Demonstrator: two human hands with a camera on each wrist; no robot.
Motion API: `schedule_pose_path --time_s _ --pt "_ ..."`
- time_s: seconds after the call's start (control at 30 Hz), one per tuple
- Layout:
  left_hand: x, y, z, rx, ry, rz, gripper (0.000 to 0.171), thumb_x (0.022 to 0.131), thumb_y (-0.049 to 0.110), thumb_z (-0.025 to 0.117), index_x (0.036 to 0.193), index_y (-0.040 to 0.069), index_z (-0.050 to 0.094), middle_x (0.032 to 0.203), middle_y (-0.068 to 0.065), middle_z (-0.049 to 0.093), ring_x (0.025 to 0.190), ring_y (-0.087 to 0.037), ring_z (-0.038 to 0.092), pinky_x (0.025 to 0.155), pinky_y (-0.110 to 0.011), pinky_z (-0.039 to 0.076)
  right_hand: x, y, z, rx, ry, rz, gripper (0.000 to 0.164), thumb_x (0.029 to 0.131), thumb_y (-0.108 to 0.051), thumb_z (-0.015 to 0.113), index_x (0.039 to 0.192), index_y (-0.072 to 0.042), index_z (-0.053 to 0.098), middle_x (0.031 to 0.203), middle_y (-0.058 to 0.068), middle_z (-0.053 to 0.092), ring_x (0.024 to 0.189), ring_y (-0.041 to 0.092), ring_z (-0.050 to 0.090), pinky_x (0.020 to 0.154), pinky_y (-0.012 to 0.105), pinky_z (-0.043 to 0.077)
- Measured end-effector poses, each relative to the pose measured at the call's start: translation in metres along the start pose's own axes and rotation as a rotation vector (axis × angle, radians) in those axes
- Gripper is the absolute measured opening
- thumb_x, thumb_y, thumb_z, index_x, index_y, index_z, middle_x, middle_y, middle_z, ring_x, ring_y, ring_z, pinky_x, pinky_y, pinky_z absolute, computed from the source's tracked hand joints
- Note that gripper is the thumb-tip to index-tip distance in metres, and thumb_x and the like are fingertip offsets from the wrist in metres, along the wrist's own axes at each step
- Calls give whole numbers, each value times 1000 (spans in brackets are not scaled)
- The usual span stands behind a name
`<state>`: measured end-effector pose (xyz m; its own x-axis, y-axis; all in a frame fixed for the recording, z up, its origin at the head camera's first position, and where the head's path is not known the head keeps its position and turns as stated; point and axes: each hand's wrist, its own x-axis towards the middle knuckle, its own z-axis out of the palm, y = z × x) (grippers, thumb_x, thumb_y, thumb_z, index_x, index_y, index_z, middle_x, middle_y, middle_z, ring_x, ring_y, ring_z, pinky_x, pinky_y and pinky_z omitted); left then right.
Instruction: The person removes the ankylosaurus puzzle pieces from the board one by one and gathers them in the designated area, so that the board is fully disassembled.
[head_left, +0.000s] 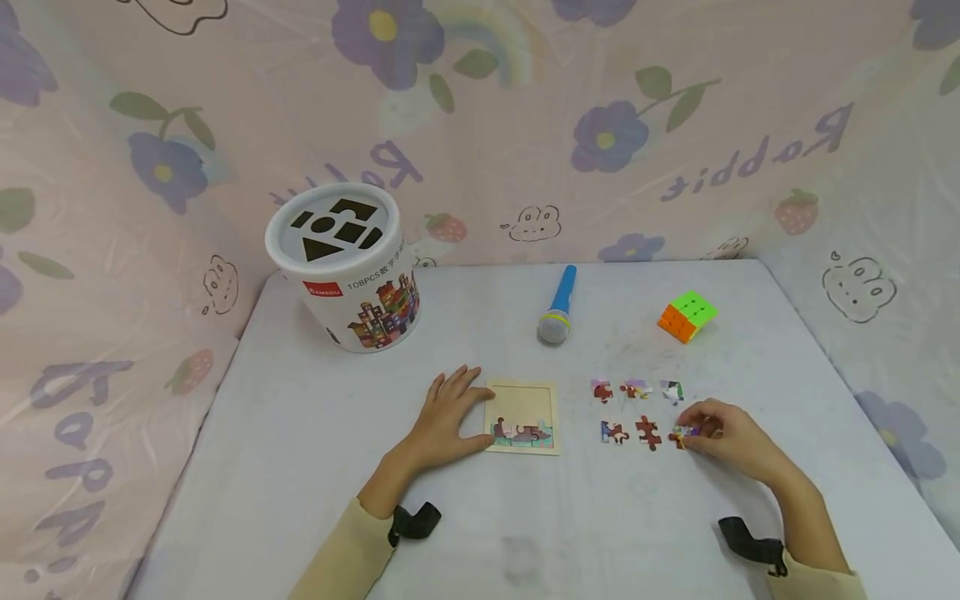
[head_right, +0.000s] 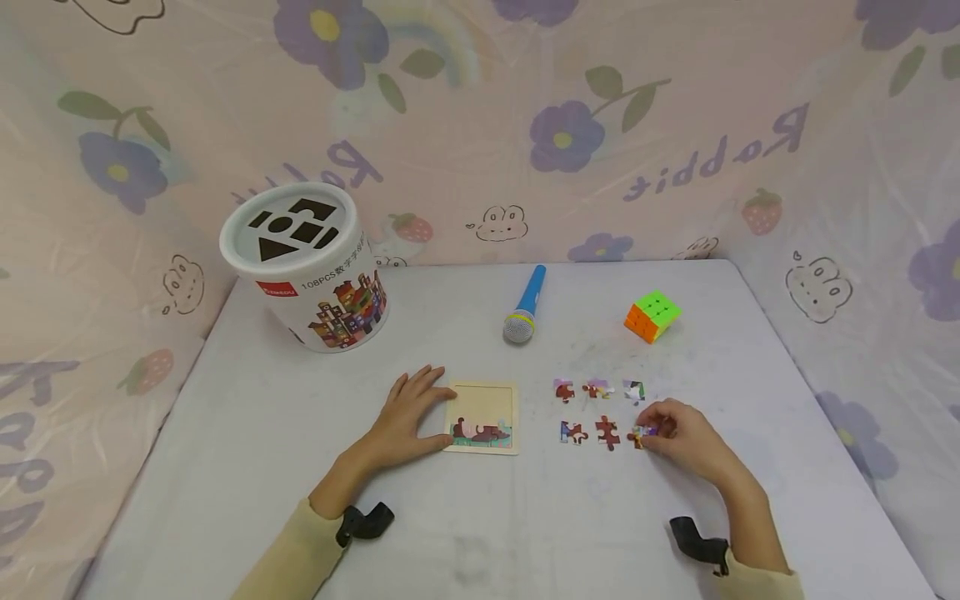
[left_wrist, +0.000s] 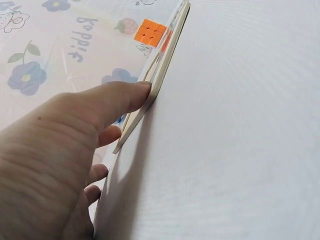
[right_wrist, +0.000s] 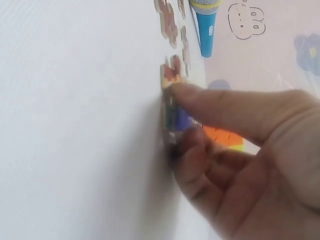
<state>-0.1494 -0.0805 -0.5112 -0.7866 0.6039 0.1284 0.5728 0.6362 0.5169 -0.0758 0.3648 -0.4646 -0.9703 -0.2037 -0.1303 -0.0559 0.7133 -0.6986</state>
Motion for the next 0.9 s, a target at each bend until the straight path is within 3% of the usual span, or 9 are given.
schedule_pose_path --time_s 0.13,0.27,0.37,0.5,0.57,0.7,0.9 --pt "0 -1 1 -3 0 2 63 83 49 74 136 21 55 161 -10 29 151 -29 15 119 -55 3 2 -8 3 -158 55 2 22 81 -4 79 99 -5 67 92 4 59 77 15 50 63 28 43" --pt "0 -1 1 2 -5 1 62 83 48 73 137 22 55 162 -9 28 151 -28 14 119 -54 3 15 -38 16 -251 126 -33 24 79 -5 80 99 -6 68 91 5 56 73 17 48 58 29 40" --pt "0 0 1 -2 -2 -1 59 83 47 74 134 23 56 161 -10 28 151 -29 14 119 -55 3 33 -69 40 -120 95 -163 22 82 1 76 102 -2 68 93 6 62 75 17 54 61 27 47" --pt "-3 -2 1 -15 7 4 53 84 47 74 130 25 58 161 -11 28 151 -30 14 119 -56 3 63 -105 81 125 -109 -308 24 86 4 72 109 3 67 100 11 66 86 21 61 74 29 54" --pt "-4 -3 1 -21 9 10 51 84 47 73 128 27 59 162 -12 28 151 -30 14 119 -56 2 77 -119 98 178 -190 -341 26 87 3 72 111 4 66 100 13 66 87 22 61 76 30 54" --pt "-4 -3 3 -34 15 26 45 85 46 72 124 27 60 161 -13 28 151 -32 13 118 -57 2 98 -131 124 167 -239 -402 26 85 4 73 110 5 66 93 11 64 81 18 59 71 27 52" --pt "-1 0 4 -50 34 44 40 83 45 74 117 27 62 160 -14 30 151 -37 12 117 -62 2 105 -135 138 107 -190 -420 23 78 8 76 100 4 69 82 6 60 72 11 53 63 24 48"
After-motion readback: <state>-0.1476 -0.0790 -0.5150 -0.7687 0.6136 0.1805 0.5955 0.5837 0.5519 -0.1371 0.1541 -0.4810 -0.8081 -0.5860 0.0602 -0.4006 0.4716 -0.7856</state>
